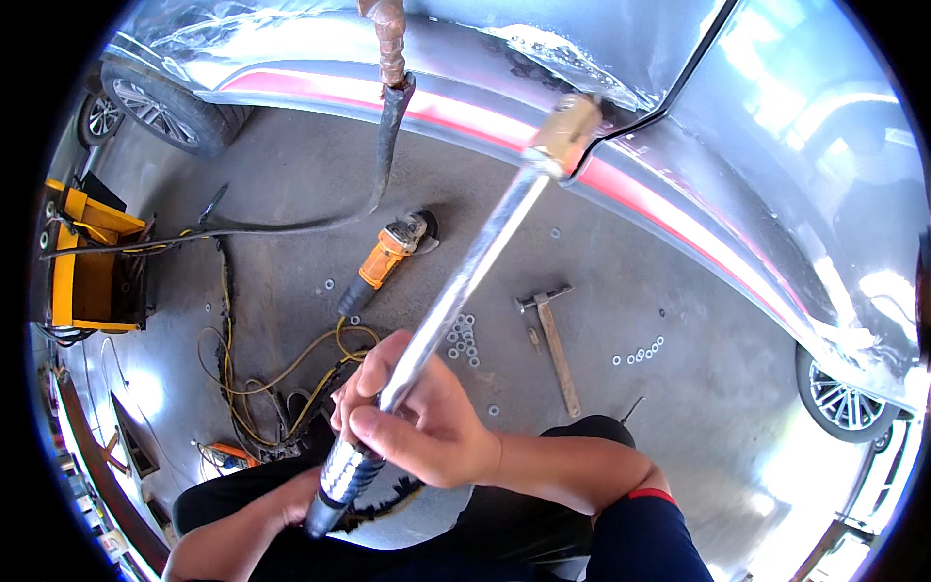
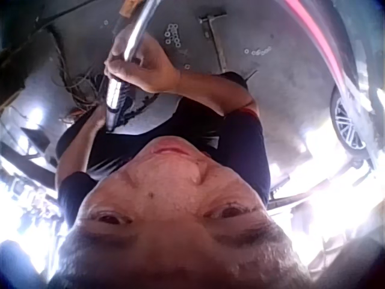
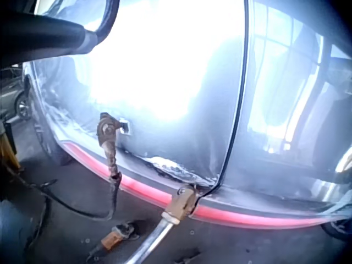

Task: The person uses a spot-welding slide hammer to pull a dent on a car door and then uses an angle grinder on the metal surface.

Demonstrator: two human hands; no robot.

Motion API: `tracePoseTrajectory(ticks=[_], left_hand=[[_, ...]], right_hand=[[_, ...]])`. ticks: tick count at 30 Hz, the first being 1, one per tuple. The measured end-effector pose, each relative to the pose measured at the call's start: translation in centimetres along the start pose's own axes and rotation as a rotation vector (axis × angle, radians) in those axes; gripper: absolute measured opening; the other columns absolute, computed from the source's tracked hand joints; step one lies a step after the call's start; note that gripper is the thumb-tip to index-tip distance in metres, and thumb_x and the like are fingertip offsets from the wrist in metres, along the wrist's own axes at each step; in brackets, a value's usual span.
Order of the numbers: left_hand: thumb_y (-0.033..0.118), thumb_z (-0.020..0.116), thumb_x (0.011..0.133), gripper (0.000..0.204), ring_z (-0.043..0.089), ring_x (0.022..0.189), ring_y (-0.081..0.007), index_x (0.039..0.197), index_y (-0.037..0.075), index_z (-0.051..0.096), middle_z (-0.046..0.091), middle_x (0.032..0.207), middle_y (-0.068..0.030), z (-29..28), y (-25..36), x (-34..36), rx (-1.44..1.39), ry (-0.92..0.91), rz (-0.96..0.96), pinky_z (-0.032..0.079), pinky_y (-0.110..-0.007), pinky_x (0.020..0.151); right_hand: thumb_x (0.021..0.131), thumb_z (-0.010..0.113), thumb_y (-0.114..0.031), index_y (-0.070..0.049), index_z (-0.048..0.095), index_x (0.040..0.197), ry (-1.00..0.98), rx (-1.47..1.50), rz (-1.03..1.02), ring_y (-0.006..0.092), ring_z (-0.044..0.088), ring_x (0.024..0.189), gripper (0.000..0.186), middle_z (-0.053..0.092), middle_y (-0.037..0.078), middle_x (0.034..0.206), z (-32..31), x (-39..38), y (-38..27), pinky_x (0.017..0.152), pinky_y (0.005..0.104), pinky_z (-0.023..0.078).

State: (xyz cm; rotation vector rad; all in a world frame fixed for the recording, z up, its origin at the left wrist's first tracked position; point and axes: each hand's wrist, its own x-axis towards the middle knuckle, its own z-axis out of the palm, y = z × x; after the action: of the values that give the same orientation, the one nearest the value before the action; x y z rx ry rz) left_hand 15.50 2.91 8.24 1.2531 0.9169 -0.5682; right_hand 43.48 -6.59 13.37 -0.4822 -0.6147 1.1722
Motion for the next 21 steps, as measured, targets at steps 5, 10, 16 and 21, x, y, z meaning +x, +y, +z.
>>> tracePoseTrajectory(ticks=[5, 10, 16, 21], left_hand=[[0.029, 0.049, 0.102, 0.059, 0.054, 0.119, -0.0190, 0.152, 0.001, 0.033, 0.056, 0.133, -0.0133, -0.7, -3.8, 0.3, -0.143, -0.094, -0.109, 0.043, -0.033, 0.104], [0.036, 0.042, 0.105, 0.061, 0.056, 0.117, -0.0182, 0.154, 0.002, 0.027, 0.056, 0.132, -0.0132, -0.5, -2.6, 0.7, -0.158, -0.054, -0.102, 0.045, -0.033, 0.102], [0.035, 0.038, 0.106, 0.061, 0.054, 0.121, -0.0186, 0.155, 0.002, 0.023, 0.054, 0.136, -0.0140, -1.0, -5.4, 1.0, -0.260, -0.067, -0.094, 0.044, -0.033, 0.104], [0.036, 0.039, 0.107, 0.066, 0.053, 0.124, -0.0208, 0.157, 0.000, 0.016, 0.051, 0.140, -0.0159, -1.2, -5.6, 1.3, -0.292, -0.061, -0.106, 0.043, -0.033, 0.106]], right_hand=[[0.097, 0.058, 0.000, -0.009, 0.041, 0.107, -0.008, 0.014, 0.079, 0.0144, 0.059, 0.086, 0.022, 0.057, 0.007, 0.091, 0.5, 0.3, 0.1, 0.091, 0.0416, 0.049], [0.100, 0.057, -0.004, -0.010, 0.041, 0.106, 0.013, 0.014, 0.061, 0.0120, 0.059, 0.083, 0.018, 0.056, 0.005, 0.088, -0.4, 0.6, -0.3, 0.090, 0.0403, 0.050], [0.099, 0.056, -0.002, -0.010, 0.042, 0.107, -0.007, 0.032, 0.047, 0.0117, 0.060, 0.082, 0.018, 0.057, 0.005, 0.088, -0.2, 0.9, 0.0, 0.089, 0.0393, 0.050], [0.099, 0.056, -0.001, -0.010, 0.043, 0.106, 0.017, -0.029, 0.052, 0.0118, 0.060, 0.081, 0.018, 0.058, 0.006, 0.088, -0.3, 0.9, -0.2, 0.087, 0.0385, 0.050]])
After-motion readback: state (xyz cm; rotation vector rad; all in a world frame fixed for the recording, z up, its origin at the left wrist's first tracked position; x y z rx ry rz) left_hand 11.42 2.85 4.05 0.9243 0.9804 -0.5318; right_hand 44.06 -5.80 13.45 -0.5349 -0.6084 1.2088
